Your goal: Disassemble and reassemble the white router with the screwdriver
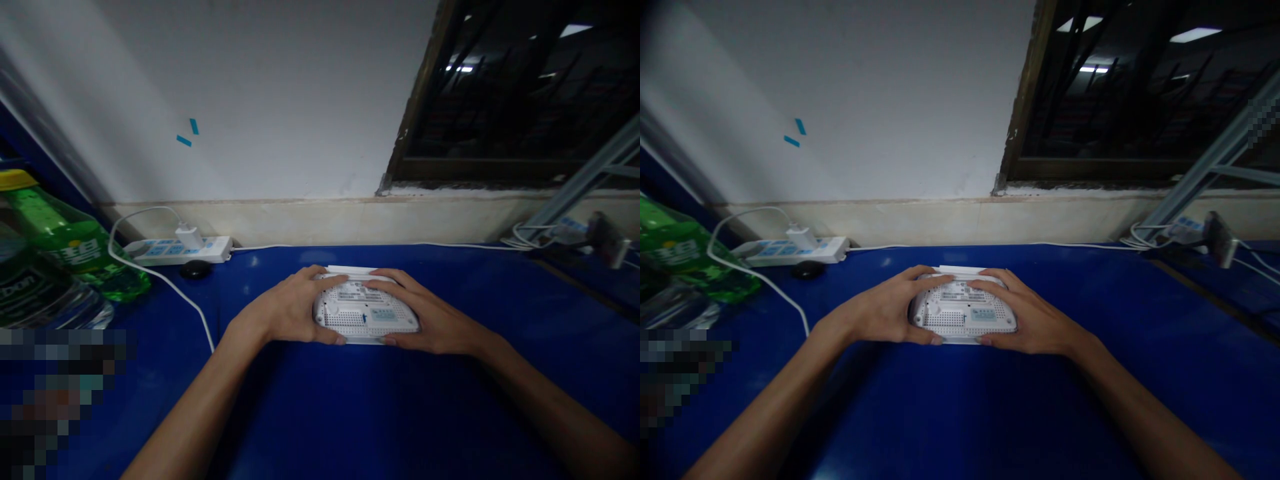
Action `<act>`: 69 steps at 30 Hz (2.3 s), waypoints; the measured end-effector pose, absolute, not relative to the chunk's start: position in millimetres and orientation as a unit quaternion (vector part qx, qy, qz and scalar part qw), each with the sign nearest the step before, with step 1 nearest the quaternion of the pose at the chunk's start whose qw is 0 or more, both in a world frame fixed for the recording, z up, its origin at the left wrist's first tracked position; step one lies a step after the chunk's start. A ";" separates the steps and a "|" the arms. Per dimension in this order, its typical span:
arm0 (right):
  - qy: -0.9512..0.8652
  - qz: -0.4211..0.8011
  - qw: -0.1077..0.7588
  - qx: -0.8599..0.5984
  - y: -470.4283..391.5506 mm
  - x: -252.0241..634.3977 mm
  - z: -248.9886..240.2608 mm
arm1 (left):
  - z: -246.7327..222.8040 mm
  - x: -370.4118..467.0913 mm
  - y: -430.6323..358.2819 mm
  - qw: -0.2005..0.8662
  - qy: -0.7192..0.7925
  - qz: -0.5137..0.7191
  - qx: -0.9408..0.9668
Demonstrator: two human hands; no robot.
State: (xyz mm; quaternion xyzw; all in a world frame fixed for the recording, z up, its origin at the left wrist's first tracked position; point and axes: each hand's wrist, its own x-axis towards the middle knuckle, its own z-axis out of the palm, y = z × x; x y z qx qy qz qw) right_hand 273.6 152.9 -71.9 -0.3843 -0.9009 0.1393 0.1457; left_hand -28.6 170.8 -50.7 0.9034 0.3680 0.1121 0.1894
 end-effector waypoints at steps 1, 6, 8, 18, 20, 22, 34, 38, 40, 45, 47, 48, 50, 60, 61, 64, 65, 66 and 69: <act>-0.900 0.141 0.147 -0.384 153.2 274.0 -72.7 | -50.2 -28.5 170.6 0.193 0.364 0.116 0.904; -0.896 0.149 0.163 -0.386 154.7 275.1 -77.1 | -47.6 -27.4 170.0 0.206 0.352 0.131 0.903; -0.895 0.146 0.173 -0.385 154.9 274.9 -78.0 | -47.5 -27.2 170.4 0.208 0.353 0.135 0.902; -0.895 0.130 0.201 -0.376 155.2 275.6 -76.9 | -47.8 -28.5 170.3 0.218 0.350 0.156 0.898; -0.895 0.129 0.201 -0.377 155.4 276.0 -77.4 | -48.5 -28.4 170.1 0.220 0.349 0.160 0.897; -0.894 0.132 0.197 -0.379 155.6 276.4 -78.1 | -49.3 -28.1 170.3 0.218 0.346 0.164 0.898; -0.882 0.171 0.180 -0.401 156.7 276.8 -78.2 | -49.4 -27.5 170.3 0.216 0.342 0.166 0.899; -0.878 0.180 0.179 -0.407 154.8 275.5 -75.2 | -50.0 -28.5 170.3 0.214 0.349 0.157 0.899; -0.878 0.179 0.177 -0.406 154.3 275.3 -74.3 | -50.0 -29.0 170.4 0.214 0.355 0.151 0.897; -0.884 0.161 0.174 -0.404 153.8 277.8 -77.1 | -49.5 -29.0 171.0 0.216 0.365 0.142 0.894; -0.887 0.148 0.172 -0.403 153.5 278.8 -78.7 | -49.1 -28.7 171.1 0.217 0.366 0.139 0.894; -0.888 0.141 0.171 -0.403 153.3 279.1 -79.2 | -49.0 -28.6 171.1 0.216 0.366 0.138 0.895; -0.890 0.131 0.173 -0.401 153.1 279.3 -79.8 | -49.1 -28.7 171.3 0.213 0.362 0.139 0.897; -0.880 0.139 0.188 -0.413 153.2 282.1 -83.4 | -54.5 -30.5 175.0 0.231 0.342 0.157 0.897; -0.882 0.137 0.188 -0.411 153.2 282.0 -83.5 | -54.9 -30.5 175.2 0.233 0.341 0.159 0.897; -0.886 0.130 0.189 -0.404 153.7 280.9 -82.6 | -55.4 -30.9 175.3 0.235 0.341 0.163 0.895; -0.886 0.130 0.188 -0.403 153.8 280.4 -82.1 | -55.3 -31.1 175.3 0.235 0.341 0.163 0.895; -0.886 0.130 0.188 -0.403 153.8 280.0 -81.5 | -55.3 -31.1 175.3 0.235 0.342 0.161 0.896; -0.885 0.134 0.184 -0.407 153.1 279.6 -80.7 | -54.5 -30.6 174.7 0.237 0.345 0.156 0.895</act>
